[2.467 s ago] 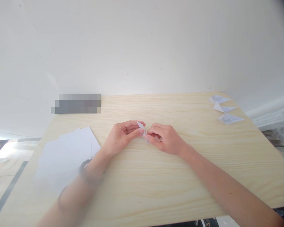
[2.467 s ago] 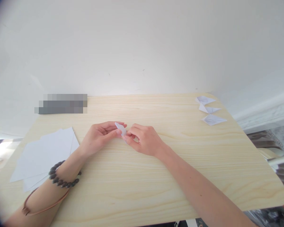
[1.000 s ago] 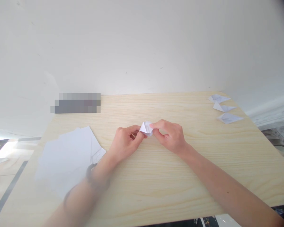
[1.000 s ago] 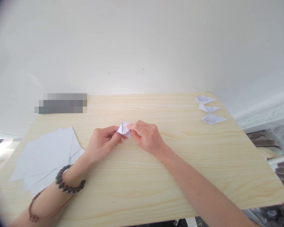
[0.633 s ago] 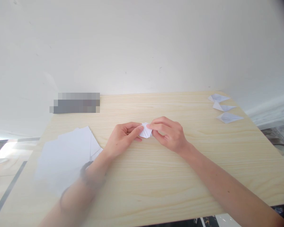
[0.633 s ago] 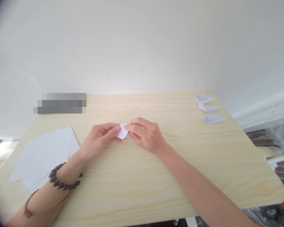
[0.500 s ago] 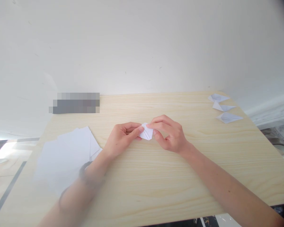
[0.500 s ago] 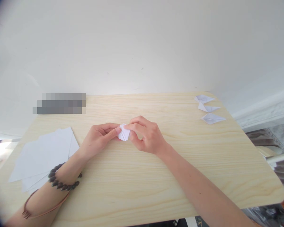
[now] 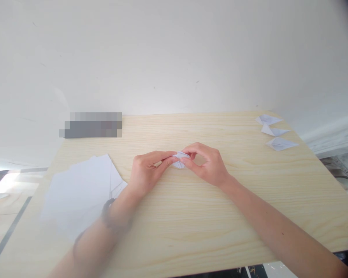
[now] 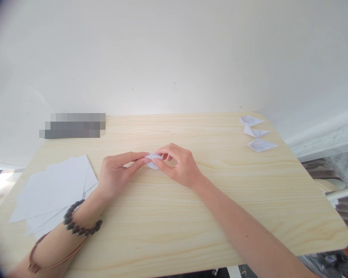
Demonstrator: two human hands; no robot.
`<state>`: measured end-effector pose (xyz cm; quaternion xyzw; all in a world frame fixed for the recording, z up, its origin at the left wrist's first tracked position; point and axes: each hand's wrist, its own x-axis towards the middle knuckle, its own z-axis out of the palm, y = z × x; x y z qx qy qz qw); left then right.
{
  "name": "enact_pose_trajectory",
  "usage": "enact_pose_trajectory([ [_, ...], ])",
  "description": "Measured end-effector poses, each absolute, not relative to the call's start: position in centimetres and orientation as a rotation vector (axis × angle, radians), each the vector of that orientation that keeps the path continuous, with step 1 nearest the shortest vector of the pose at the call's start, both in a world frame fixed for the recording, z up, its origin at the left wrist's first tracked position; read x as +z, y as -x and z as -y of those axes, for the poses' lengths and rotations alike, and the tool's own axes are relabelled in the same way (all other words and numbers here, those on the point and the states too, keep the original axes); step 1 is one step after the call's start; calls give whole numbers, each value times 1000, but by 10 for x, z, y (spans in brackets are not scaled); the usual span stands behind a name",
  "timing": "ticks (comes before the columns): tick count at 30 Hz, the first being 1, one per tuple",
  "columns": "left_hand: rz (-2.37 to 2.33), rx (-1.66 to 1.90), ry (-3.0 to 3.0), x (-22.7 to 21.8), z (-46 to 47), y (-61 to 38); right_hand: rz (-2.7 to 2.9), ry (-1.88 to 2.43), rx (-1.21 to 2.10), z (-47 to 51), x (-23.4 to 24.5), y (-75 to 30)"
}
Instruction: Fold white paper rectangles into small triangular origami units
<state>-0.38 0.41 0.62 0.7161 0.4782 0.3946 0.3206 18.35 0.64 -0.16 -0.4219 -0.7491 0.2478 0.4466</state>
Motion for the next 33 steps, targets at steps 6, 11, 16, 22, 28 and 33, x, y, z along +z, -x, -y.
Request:
enact_pose_trajectory([
  [6,-1230,1106,-2141,5,-4,6,1813,1015,723,-7,-2,-185],
  [11,-1233,1122,-2144,8,-4,4,1790,1019,692,-8,-4,-187],
  [16,-1271,1111,-1983,8,-3,3,1741,1048,699,-7,-2,-185],
  [22,-1275,1046,-1843,10,-3,1,1671,1107,833,-8,-1,-185],
  [28,-1228,1068,-2113,6,-4,4,1789,1074,779,-8,-2,-184],
  [33,-1097,1031,-2257,2,-7,7,1900,970,648,-7,-5,-184],
])
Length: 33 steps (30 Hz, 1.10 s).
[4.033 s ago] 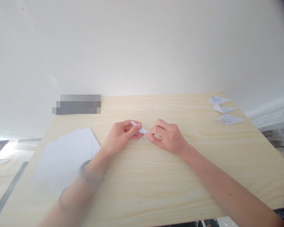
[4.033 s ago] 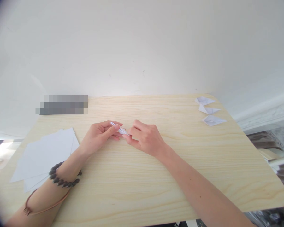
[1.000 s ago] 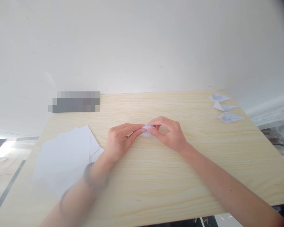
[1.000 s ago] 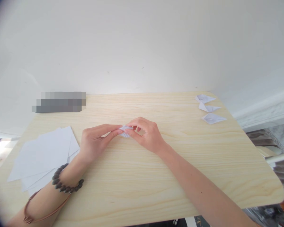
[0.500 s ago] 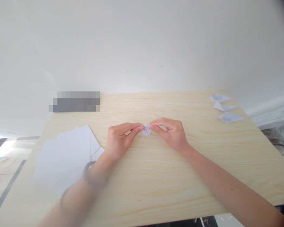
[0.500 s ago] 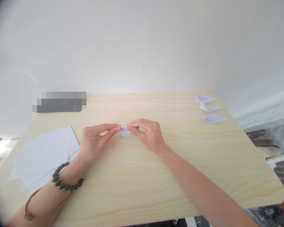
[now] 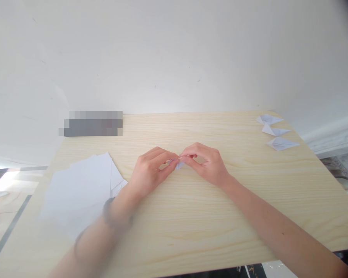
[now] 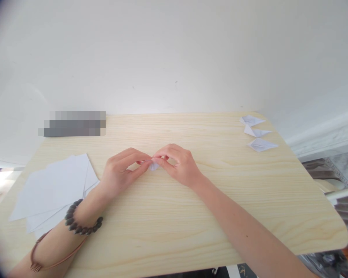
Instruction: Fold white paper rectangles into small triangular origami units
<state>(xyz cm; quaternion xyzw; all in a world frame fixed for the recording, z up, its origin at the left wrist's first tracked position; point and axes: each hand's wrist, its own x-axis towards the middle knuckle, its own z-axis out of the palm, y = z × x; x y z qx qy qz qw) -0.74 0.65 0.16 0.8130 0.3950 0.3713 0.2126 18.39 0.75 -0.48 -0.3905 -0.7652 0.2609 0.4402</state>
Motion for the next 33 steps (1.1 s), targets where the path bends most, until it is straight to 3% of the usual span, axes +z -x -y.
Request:
enact_pose_trajectory([
  [12,-1148,892,-1484,5,-5,-4,1737,1169,680,-7,-3,-182],
  [19,-1141,690,-1481,3,-7,1,1610,1188,826,-6,-6,-183],
  [33,-1249,688,-1525,3,-10,3,1597,1193,1116,-7,-5,-185],
])
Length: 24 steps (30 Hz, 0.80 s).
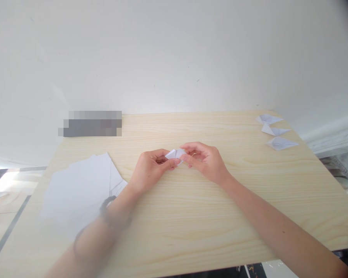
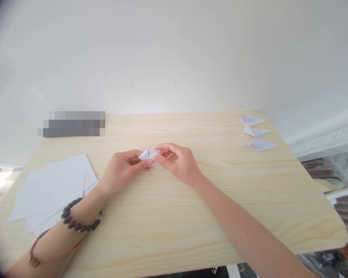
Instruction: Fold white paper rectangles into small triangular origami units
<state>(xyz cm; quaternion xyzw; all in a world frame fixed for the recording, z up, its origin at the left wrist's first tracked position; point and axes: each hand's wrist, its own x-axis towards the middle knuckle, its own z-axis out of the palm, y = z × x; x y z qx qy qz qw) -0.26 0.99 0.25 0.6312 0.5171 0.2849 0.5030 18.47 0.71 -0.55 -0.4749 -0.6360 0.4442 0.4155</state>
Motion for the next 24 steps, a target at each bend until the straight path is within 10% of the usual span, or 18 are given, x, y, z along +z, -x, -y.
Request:
enact_pose_trajectory([
  [24,-1200,890,-1707,11,-4,0,1835,1130,812,-8,-3,-184],
])
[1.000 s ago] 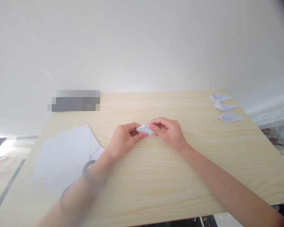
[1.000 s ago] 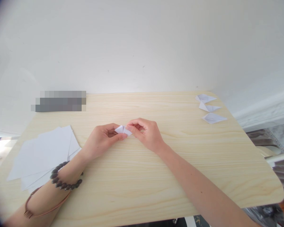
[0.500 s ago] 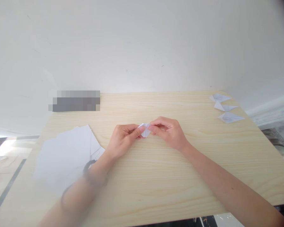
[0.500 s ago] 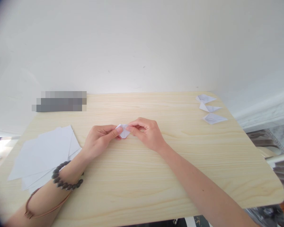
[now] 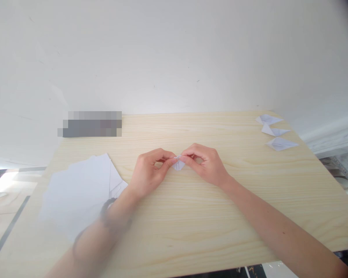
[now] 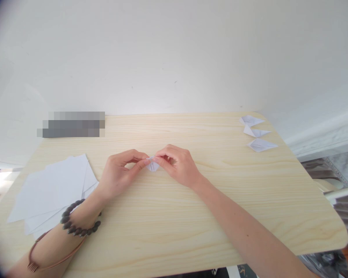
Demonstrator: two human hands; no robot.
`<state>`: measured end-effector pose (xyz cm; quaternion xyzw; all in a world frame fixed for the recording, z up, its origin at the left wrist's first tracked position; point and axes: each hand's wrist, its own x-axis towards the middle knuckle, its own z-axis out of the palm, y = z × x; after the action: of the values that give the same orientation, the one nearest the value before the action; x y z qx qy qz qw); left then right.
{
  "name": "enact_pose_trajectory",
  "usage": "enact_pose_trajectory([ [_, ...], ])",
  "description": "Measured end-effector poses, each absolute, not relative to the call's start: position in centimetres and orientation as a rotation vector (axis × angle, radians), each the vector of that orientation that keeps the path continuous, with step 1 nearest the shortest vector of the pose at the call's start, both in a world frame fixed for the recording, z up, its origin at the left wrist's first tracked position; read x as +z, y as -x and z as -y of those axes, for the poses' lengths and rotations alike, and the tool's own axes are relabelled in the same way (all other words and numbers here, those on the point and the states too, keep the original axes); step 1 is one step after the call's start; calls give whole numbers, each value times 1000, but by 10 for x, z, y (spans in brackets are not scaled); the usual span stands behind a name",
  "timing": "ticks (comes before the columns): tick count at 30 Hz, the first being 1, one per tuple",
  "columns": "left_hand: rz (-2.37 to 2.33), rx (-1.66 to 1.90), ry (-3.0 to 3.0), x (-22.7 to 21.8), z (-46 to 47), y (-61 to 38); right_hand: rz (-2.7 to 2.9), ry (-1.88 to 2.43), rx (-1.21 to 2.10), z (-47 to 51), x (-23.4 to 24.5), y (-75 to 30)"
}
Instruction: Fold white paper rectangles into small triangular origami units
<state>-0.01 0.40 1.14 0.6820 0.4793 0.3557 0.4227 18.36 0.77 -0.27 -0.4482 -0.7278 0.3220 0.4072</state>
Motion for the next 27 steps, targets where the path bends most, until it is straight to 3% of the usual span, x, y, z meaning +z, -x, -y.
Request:
enact_pose_trajectory([
  [15,-1114,910,-1380,2,-11,2,1584,1155,1245,-12,-1,-190],
  [27,-1100,891,-1362,5,-9,0,1674,1231,1230,-10,0,-186],
])
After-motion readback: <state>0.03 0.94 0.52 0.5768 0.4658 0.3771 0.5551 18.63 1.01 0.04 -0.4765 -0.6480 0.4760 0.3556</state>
